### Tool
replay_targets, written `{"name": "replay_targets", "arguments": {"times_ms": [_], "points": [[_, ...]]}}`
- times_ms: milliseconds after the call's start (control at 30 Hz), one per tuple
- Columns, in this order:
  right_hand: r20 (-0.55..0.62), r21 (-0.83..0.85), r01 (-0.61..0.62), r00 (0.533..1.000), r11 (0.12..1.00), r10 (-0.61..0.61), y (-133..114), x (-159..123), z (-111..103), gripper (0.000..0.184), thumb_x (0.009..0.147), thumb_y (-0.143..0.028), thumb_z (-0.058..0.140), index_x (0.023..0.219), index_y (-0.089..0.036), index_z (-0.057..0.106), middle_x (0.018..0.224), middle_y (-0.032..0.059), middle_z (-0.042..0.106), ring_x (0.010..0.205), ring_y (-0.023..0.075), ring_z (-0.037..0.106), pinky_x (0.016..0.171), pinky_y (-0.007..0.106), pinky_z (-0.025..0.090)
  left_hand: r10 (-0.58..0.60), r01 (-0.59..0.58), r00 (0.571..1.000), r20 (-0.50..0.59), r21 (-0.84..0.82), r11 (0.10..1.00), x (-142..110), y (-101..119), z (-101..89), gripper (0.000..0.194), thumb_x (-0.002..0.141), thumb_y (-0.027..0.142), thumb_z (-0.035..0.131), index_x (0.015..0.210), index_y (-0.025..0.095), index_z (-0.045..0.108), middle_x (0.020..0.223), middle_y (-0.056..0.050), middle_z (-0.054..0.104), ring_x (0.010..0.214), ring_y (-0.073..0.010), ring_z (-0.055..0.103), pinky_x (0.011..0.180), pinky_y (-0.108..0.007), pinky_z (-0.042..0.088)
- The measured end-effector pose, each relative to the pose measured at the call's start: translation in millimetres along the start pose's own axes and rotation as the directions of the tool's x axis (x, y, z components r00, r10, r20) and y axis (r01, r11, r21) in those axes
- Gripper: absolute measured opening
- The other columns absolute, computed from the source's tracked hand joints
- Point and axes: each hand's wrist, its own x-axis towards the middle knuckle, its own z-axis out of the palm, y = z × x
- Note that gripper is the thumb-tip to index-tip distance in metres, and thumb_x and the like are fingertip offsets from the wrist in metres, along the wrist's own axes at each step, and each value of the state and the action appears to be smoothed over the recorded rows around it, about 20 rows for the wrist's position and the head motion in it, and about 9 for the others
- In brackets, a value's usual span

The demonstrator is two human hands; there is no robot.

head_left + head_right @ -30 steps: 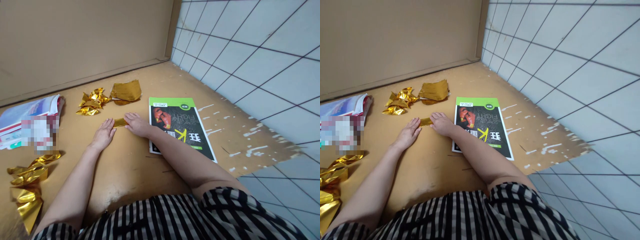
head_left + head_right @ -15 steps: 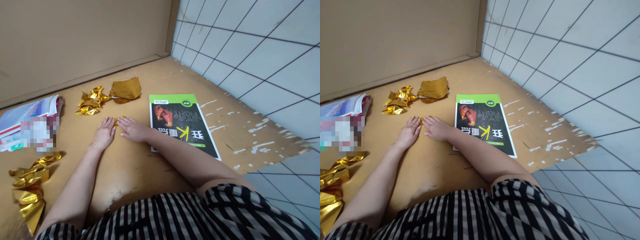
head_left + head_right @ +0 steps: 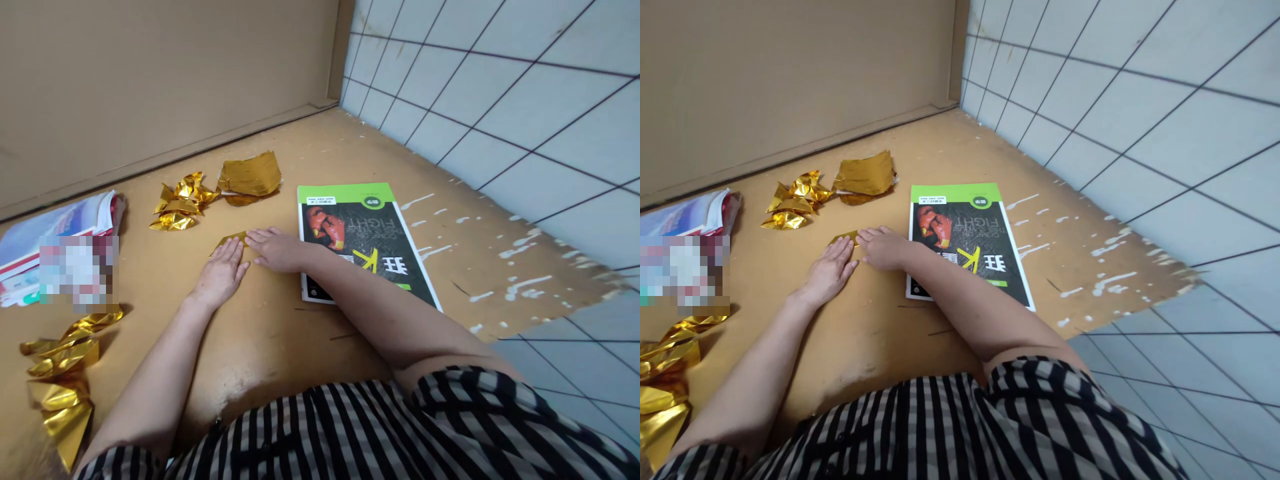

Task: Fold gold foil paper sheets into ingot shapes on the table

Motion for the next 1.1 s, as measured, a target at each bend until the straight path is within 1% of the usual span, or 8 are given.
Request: {"name": "replay_targets", "arguments": {"times_ms": [267,367,533,667,767,900,1000,1100], "points": [[-0.049,-0.061,-0.021,0.999,0.998,0.018,-4,0,3,0.057,0.093,-0.036,0.045,0.142,-0.008,0.045,0.152,0.0197,0.039,0.142,0.0304,0.036,0.116,0.049,0.026,0.017,-0.015,0.998,0.069,-0.023,1.0,-6,-20,-7.3,0.052,0.098,0.042,0.036,0.14,0.015,0.049,0.15,-0.011,0.045,0.14,-0.0237,0.04,0.116,-0.043,0.033],[-0.099,-0.116,-0.005,0.995,0.993,-0.007,-13,1,5,0.055,0.094,-0.037,0.046,0.141,-0.008,0.046,0.15,0.0194,0.043,0.142,0.0297,0.035,0.116,0.048,0.025,0.018,-0.017,0.997,0.069,-0.012,1.0,-5,-19,-7.2,0.052,0.097,0.042,0.037,0.139,0.013,0.049,0.149,-0.012,0.045,0.14,-0.0242,0.04,0.116,-0.042,0.033],[-0.119,-0.136,0.033,0.992,0.99,-0.049,-20,6,9,0.053,0.096,-0.037,0.042,0.141,-0.008,0.047,0.147,0.0189,0.048,0.14,0.0287,0.038,0.115,0.049,0.027,0.018,-0.018,0.998,0.067,0.0,1.0,-4,-16,-6.8,0.053,0.097,0.041,0.039,0.139,0.011,0.049,0.148,-0.013,0.046,0.139,-0.025,0.04,0.116,-0.042,0.033],[-0.069,-0.147,0.039,0.996,0.988,-0.049,-14,5,5,0.052,0.095,-0.033,0.042,0.139,-0.008,0.048,0.147,0.0193,0.048,0.139,0.0291,0.041,0.115,0.051,0.027,0.022,-0.02,0.998,0.057,-0.027,0.999,-4,-19,-7.4,0.052,0.096,0.04,0.039,0.138,0.012,0.051,0.148,-0.012,0.047,0.139,-0.0242,0.041,0.117,-0.043,0.033],[-0.021,-0.16,0.029,0.999,0.987,-0.033,-9,0,-5,0.049,0.094,-0.032,0.044,0.137,-0.009,0.052,0.145,0.0184,0.05,0.136,0.0289,0.045,0.113,0.049,0.03,0.036,-0.031,0.998,0.06,-0.086,0.996,-4,-26,-8.1,0.051,0.096,0.04,0.039,0.137,0.014,0.053,0.148,-0.01,0.047,0.139,-0.0233,0.041,0.117,-0.042,0.033],[0.025,-0.169,0.011,1.0,0.986,-0.007,-6,-7,-21,0.042,0.092,-0.027,0.047,0.129,-0.01,0.059,0.137,0.0179,0.058,0.127,0.028,0.054,0.11,0.046,0.032,0.062,-0.052,0.997,0.052,-0.185,0.981,-5,-39,-8.6,0.049,0.095,0.041,0.041,0.134,0.015,0.056,0.145,-0.009,0.05,0.137,-0.0227,0.044,0.117,-0.044,0.032],[0.072,-0.197,0.0,0.997,0.98,0.015,-5,-10,-29,0.038,0.093,-0.024,0.046,0.125,-0.01,0.061,0.133,0.0169,0.061,0.123,0.0259,0.056,0.108,0.045,0.033,0.073,-0.07,0.997,0.004,-0.251,0.965,-6,-49,-7.4,0.047,0.092,0.04,0.046,0.128,0.015,0.062,0.14,-0.01,0.055,0.133,-0.0244,0.049,0.116,-0.046,0.034],[0.068,-0.235,0.011,0.998,0.972,0.005,-5,-10,-32,0.033,0.093,-0.021,0.048,0.12,-0.013,0.064,0.128,0.0147,0.065,0.12,0.0241,0.058,0.106,0.043,0.034,0.058,-0.073,0.996,-0.06,-0.285,0.956,-6,-55,-5.5,0.04,0.09,0.036,0.05,0.119,0.015,0.068,0.132,-0.011,0.062,0.125,-0.0258,0.057,0.113,-0.046,0.04]]}}
